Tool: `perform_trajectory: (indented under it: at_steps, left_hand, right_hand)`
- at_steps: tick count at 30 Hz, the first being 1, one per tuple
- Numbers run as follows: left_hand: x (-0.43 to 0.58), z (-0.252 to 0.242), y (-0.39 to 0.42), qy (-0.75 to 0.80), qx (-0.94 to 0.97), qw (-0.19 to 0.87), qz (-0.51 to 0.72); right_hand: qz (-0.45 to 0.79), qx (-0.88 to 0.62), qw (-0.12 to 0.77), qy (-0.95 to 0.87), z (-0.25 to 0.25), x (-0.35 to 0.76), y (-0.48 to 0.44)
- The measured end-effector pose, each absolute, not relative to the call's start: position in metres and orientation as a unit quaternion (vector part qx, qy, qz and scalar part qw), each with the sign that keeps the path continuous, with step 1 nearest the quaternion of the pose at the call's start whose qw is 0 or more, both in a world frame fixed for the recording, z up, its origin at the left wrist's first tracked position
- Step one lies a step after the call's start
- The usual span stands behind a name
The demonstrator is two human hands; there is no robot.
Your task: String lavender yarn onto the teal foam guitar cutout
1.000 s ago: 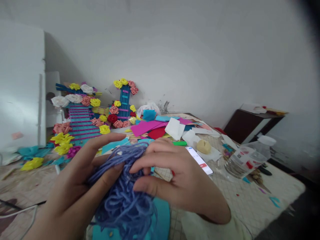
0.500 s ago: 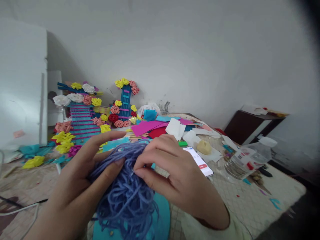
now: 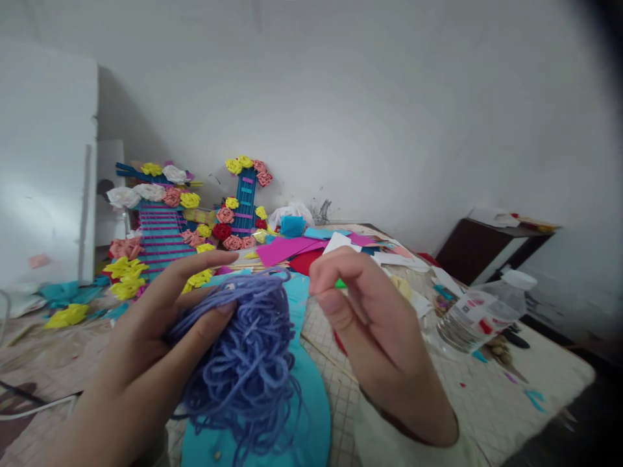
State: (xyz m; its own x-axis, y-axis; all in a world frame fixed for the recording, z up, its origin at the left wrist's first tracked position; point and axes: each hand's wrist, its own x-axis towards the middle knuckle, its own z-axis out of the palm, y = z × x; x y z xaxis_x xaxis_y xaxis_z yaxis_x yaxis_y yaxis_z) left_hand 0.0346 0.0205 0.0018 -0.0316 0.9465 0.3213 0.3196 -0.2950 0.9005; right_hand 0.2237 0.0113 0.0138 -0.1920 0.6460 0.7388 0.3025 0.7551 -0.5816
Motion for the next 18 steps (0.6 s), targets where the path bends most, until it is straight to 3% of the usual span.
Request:
perform_trajectory:
  at_steps: [7,10,15,18]
  left_hand:
    - [0.034,-0.002,0.028,0.488,0.654,0.299,0.495]
    - [0.034,-0.002,0.027,0.488,0.65,0.298,0.501]
    - [0.034,-0.002,0.024,0.487,0.652,0.293,0.502]
    - [0.033,-0.002,0.025,0.493,0.658,0.266,0.503]
  right_hand:
    - [0.239,-0.22,0.706,-0.629,0.018,0.239,0.007]
    - [0.25,-0.242,0.659,-0.667,0.018,0.242,0.009]
    - [0.19,-0.301,0.482,-0.801,0.017,0.233,0.019]
    - [0.16,-0.311,0.491,-0.798,0.015,0.227,0.024]
